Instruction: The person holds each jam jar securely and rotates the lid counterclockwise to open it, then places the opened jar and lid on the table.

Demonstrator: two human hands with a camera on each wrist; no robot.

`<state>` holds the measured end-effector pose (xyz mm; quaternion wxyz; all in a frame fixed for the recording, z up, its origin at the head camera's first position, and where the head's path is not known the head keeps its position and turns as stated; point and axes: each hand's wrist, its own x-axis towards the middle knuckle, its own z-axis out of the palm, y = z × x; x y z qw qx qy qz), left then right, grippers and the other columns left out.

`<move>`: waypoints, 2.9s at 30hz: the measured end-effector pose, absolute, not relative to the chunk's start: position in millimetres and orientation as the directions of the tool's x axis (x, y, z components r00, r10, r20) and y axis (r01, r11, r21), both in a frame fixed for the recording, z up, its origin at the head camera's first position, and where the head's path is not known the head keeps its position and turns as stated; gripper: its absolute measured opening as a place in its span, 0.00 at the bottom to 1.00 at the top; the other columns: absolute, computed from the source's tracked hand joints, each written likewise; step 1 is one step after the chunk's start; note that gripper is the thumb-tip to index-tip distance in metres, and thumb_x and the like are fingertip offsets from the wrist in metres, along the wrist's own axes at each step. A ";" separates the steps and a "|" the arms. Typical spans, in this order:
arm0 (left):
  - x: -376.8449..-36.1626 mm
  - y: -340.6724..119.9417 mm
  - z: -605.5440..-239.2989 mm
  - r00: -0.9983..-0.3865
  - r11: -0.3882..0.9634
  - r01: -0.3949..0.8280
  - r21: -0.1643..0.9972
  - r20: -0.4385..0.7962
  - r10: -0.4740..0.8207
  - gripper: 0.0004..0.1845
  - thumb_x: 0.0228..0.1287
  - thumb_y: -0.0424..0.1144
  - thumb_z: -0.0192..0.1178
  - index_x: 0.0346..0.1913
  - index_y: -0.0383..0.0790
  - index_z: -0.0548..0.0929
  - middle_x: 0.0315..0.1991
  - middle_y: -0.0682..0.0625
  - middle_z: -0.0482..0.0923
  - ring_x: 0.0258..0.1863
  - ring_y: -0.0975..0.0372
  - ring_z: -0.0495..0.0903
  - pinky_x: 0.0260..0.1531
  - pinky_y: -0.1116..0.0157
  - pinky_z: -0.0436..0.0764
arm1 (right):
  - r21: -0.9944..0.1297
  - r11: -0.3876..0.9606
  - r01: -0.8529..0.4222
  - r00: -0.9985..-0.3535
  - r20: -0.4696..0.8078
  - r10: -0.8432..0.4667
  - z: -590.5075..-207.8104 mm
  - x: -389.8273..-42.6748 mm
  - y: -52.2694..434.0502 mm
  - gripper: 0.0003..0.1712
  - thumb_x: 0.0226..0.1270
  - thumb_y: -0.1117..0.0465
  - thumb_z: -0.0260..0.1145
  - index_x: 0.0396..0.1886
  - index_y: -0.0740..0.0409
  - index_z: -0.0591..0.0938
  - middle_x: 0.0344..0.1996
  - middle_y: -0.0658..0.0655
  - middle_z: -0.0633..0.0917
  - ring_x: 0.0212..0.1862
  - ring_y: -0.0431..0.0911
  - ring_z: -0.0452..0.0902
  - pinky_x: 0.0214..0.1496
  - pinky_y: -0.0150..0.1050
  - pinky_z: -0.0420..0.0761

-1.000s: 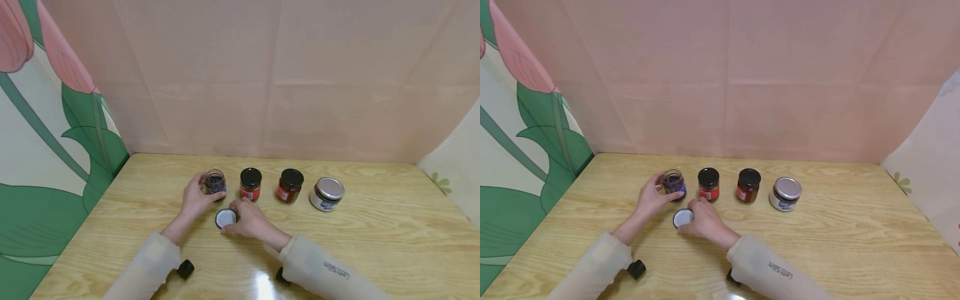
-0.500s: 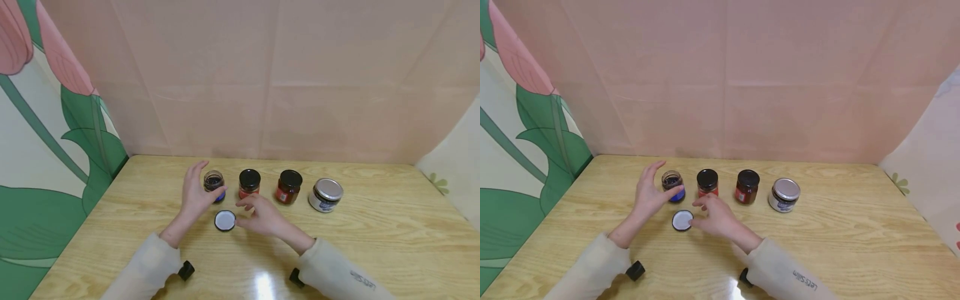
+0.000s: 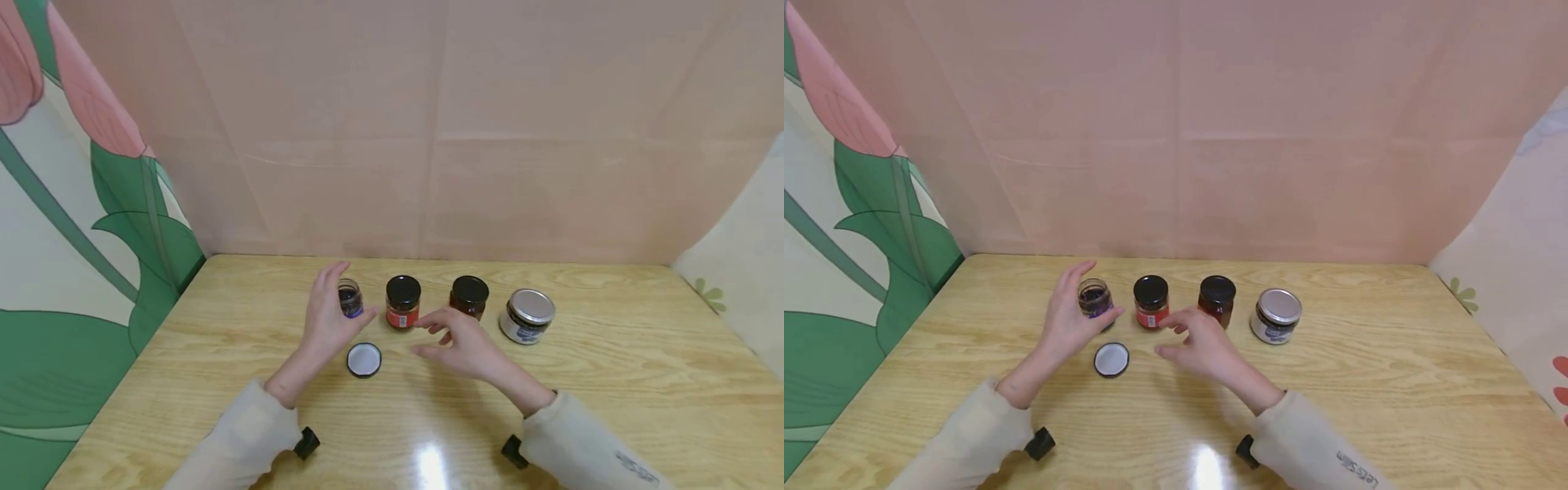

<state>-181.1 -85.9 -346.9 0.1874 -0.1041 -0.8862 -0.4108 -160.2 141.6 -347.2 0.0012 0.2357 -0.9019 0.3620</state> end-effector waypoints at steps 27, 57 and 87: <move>-188.9 -41.9 -356.9 -0.922 0.580 0.370 0.726 0.365 0.131 0.46 0.49 0.40 0.74 0.69 0.36 0.62 0.66 0.40 0.64 0.64 0.46 0.67 0.62 0.47 0.69 | -0.639 0.651 -0.409 -0.910 0.234 -0.342 -337.2 -152.8 167.1 0.12 0.60 0.61 0.70 0.43 0.60 0.84 0.39 0.54 0.84 0.40 0.48 0.81 0.38 0.39 0.82; -202.4 -31.6 -395.3 -0.964 0.541 0.264 0.798 0.226 0.137 0.39 0.50 0.32 0.72 0.64 0.30 0.64 0.54 0.34 0.77 0.56 0.44 0.76 0.57 0.49 0.74 | -0.651 0.651 -0.390 -0.919 0.232 -0.318 -344.6 -148.7 175.9 0.13 0.60 0.63 0.69 0.44 0.64 0.84 0.42 0.60 0.85 0.43 0.54 0.80 0.37 0.34 0.82; -194.2 -37.2 -378.3 -0.942 0.565 0.336 0.754 0.256 0.219 0.32 0.47 0.39 0.75 0.56 0.38 0.73 0.49 0.44 0.75 0.50 0.53 0.75 0.52 0.54 0.75 | -0.733 0.593 -0.332 -0.941 0.215 -0.262 -343.1 -148.8 175.1 0.14 0.61 0.62 0.69 0.46 0.61 0.83 0.44 0.61 0.84 0.42 0.48 0.80 0.41 0.36 0.80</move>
